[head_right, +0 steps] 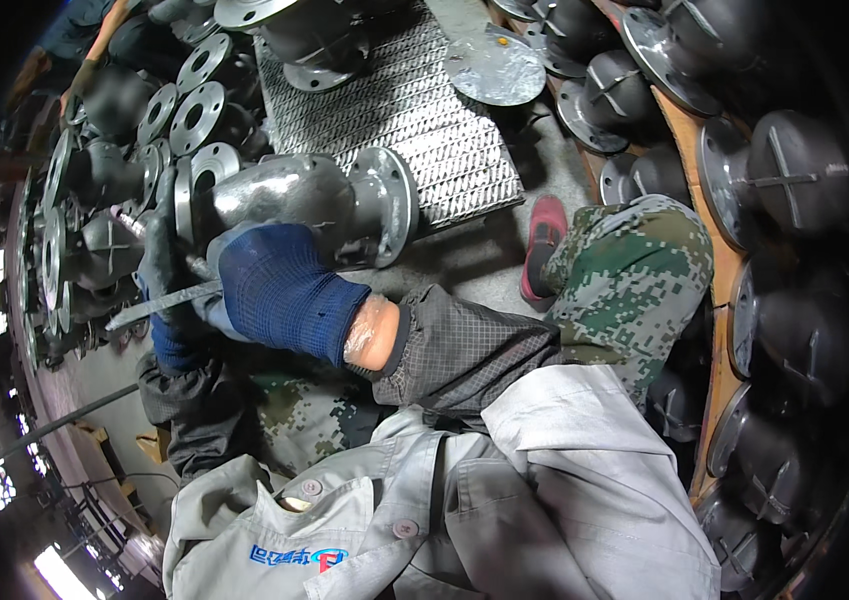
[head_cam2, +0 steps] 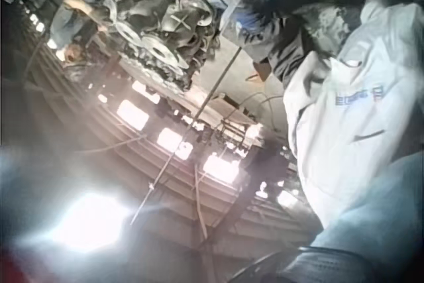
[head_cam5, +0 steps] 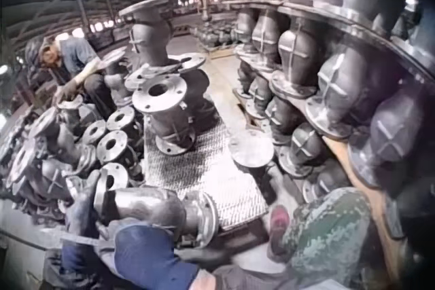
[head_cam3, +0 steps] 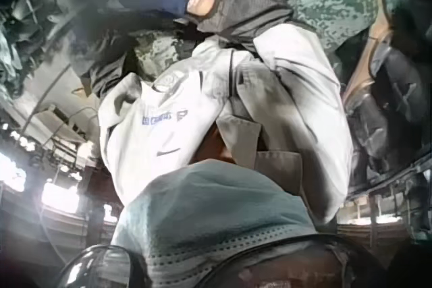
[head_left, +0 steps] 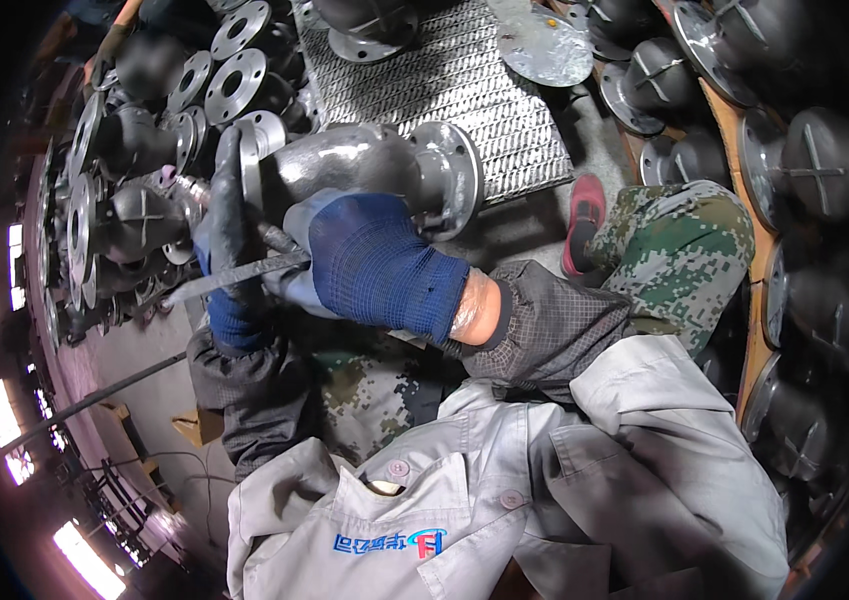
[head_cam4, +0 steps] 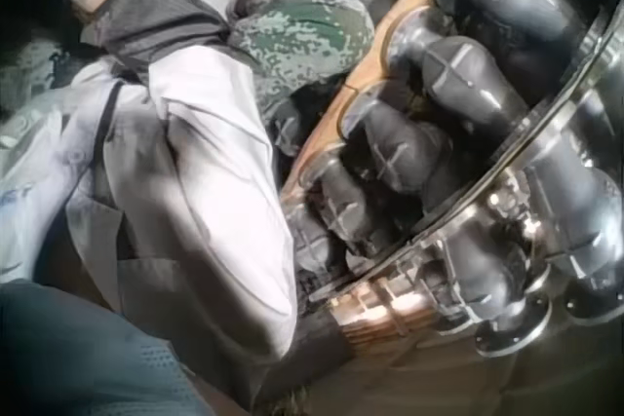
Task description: Inspecting and cleaning the edges of cast metal pipe fittings using a small hand tool.
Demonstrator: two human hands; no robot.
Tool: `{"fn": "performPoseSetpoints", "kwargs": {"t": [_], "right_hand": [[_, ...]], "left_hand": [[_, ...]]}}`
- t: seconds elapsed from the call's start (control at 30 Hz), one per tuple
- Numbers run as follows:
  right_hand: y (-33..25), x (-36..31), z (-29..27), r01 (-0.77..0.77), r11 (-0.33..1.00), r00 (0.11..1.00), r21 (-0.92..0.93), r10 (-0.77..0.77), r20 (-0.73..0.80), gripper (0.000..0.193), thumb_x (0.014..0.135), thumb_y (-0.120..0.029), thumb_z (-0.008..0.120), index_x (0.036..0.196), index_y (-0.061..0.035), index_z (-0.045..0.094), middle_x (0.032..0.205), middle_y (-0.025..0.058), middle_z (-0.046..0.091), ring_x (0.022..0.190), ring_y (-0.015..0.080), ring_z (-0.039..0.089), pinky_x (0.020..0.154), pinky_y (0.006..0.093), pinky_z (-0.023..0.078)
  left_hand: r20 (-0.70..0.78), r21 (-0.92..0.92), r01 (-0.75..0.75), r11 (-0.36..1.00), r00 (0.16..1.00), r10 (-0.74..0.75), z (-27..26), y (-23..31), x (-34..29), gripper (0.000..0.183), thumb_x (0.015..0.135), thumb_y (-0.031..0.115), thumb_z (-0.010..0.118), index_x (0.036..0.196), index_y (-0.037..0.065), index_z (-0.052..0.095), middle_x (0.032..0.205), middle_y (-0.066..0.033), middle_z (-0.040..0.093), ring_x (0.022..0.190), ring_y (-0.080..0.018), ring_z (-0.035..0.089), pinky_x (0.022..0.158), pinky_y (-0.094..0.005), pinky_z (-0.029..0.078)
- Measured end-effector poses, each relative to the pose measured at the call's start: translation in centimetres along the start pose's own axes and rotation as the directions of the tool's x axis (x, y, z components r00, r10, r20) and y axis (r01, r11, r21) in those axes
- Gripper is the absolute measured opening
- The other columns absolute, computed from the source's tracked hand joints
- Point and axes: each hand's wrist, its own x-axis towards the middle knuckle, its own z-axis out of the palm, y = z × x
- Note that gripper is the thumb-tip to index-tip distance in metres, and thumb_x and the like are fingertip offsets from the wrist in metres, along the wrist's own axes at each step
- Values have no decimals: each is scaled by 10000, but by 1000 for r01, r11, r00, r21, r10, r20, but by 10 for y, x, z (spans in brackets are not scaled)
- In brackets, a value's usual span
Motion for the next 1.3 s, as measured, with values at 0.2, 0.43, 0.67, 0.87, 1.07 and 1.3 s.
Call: {"fn": "performPoseSetpoints", "kwargs": {"t": [0.2,0.43,0.67,0.87,1.07,1.3], "right_hand": [[-12,9,6,-47,975,990,218,15,143,340,774,-369,674,772,-30,641,711,137,649,585,276,636,551,359,507],[-4,4,26,-709,-616,664,345,-417,621,437,931,-361,500,923,57,626,761,160,665,606,192,671,396,290,520],[65,-4,-59,-259,521,919,813,-126,373,346,934,-265,525,1118,25,566,859,96,680,470,73,548,432,183,457],[109,-62,-100,-625,661,703,415,246,668,480,866,-152,594,1326,-69,486,786,51,667,546,69,585,470,203,470],[118,-62,-75,-611,632,724,476,202,660,471,886,-205,604,1342,-202,489,684,28,638,493,50,514,458,208,452],[122,-46,-72,-568,705,735,425,201,648,448,860,-73,522,1305,-119,534,700,-4,637,522,16,497,447,160,373]], "left_hand": [[59,-54,317,947,948,-314,-40,-27,-34,450,984,209,372,1377,-11,366,1198,-117,535,1020,-184,541,892,-321,438],[-25,-395,288,873,946,-324,-4,14,-20,462,973,152,397,1399,0,306,1298,-190,487,1193,-271,484,1054,-391,337],[137,392,-34,919,990,-22,-39,-41,-13,469,864,-56,542,1314,24,440,1006,-209,600,817,-286,621,710,-364,516],[156,565,-229,793,973,169,-43,-44,-13,415,764,-79,588,1175,-27,553,1009,-247,628,898,-362,653,719,-363,538],[151,573,-167,802,984,97,-43,-45,-16,398,768,-61,588,1164,-40,556,985,-238,636,866,-363,656,719,-369,543],[149,559,-207,803,978,148,-44,-45,-17,435,749,-88,599,1178,-41,545,990,-235,634,871,-363,655,728,-367,541]]}}
